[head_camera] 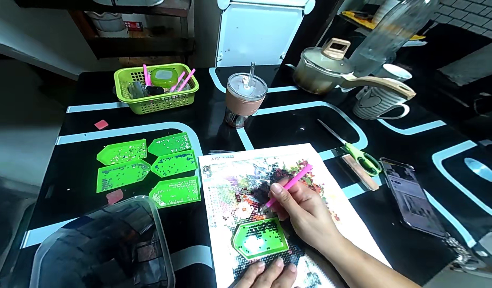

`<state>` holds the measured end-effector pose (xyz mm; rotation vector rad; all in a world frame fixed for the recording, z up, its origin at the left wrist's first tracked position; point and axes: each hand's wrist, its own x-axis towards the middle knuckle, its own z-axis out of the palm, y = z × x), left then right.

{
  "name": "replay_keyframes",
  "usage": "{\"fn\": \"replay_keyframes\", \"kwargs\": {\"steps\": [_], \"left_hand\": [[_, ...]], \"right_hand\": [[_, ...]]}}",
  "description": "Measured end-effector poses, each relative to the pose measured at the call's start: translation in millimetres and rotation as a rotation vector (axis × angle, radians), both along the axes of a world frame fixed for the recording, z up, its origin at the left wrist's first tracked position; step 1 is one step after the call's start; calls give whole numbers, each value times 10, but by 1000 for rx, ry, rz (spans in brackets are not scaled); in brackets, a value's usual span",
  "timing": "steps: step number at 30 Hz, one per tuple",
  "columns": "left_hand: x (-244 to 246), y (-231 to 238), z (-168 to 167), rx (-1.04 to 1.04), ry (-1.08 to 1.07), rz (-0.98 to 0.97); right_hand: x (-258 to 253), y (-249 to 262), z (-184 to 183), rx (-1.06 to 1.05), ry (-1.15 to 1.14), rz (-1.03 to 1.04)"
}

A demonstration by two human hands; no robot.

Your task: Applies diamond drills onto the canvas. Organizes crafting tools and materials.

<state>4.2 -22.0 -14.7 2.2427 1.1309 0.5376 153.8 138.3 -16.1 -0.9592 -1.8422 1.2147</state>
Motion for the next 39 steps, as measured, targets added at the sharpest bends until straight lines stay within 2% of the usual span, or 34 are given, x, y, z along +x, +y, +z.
{"fn": "replay_keyframes", "kwargs": {"steps": [14,23,25,29,39], "left_hand": [[-2,-2,16,6,19,1],[-5,-2,2,5,17,-5],[-5,3,6,13,19,-4],[-10,8,1,11,20,-7],[-5,0,-7,17,6,1]], "right_hand": [[-10,-20,-42,141,-25,64],[-20,-27,-3,505,-247,112],[-6,-31,27,478,-239,128],[88,-34,37,226,-11,144],[142,-128,-58,272,27,196]]}}
